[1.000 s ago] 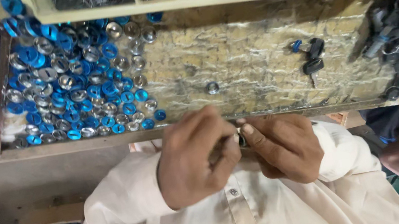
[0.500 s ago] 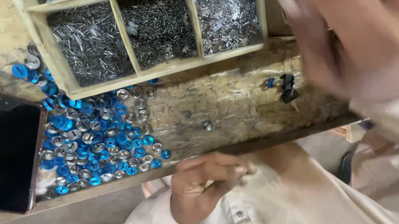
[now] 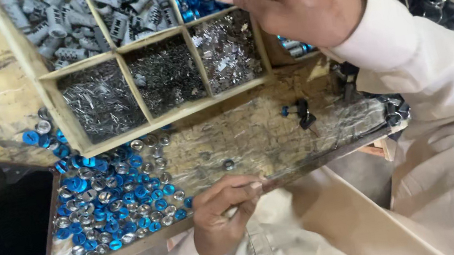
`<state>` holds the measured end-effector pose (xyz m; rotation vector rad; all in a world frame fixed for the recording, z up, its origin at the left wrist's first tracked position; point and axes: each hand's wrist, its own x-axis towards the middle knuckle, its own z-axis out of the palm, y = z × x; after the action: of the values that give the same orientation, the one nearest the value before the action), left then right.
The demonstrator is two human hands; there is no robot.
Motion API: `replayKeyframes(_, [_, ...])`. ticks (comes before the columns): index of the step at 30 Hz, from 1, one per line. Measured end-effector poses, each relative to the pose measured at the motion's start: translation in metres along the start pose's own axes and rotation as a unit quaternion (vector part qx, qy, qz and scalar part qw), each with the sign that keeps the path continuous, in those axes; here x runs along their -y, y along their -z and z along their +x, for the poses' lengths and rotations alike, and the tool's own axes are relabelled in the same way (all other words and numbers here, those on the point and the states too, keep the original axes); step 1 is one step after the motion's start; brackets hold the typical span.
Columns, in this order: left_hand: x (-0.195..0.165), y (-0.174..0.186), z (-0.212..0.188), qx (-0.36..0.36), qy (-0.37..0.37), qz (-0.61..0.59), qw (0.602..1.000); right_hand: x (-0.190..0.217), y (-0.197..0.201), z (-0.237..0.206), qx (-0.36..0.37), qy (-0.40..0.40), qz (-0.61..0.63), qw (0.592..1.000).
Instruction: The person sits at a workbench assembling small lock parts. They pick up blue circular discs and small metal components from the bench and trays, fit the parts together by hand one at a time, and set completed assemblies aside among keys and lock bodies.
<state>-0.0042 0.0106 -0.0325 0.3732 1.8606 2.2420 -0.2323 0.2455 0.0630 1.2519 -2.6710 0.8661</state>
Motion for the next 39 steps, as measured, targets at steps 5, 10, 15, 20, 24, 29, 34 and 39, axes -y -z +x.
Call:
replayKeyframes(5, [-0.006,0.007,-0.020,-0.043,-0.021,0.024,0.999,0.097,-0.007,-0.049,0.061,-0.053,0.196,0.977])
replayKeyframes(10, [-0.009,-0.006,-0.034,-0.105,0.032,-0.011,0.994,0.116,-0.064,-0.137,0.075,-0.168,0.377,0.908])
replayKeyframes(15, [-0.020,-0.004,-0.027,-0.116,0.035,0.037,0.992,0.118,-0.088,-0.157,0.065,-0.255,0.461,0.847])
replayKeyframes(20, [-0.026,-0.002,-0.023,-0.085,-0.002,0.117,0.989,0.139,-0.097,-0.164,-0.054,-0.377,0.578,0.722])
replayKeyframes(24, [-0.023,-0.005,-0.021,-0.099,-0.015,0.134,0.986,0.144,-0.100,-0.176,-0.030,-0.214,0.329,0.919])
replayKeyframes(29, [-0.029,-0.004,-0.011,-0.091,-0.023,0.104,0.990,0.149,-0.104,-0.165,-0.061,-0.154,0.323,0.932])
replayKeyframes(34, [-0.018,0.004,-0.019,-0.073,-0.085,0.119,0.987,0.139,-0.099,-0.133,-0.059,-0.086,0.310,0.945])
replayKeyframes(39, [-0.022,-0.006,-0.052,-0.043,0.028,0.175,0.983,0.142,-0.080,-0.125,-0.002,0.123,0.165,0.979])
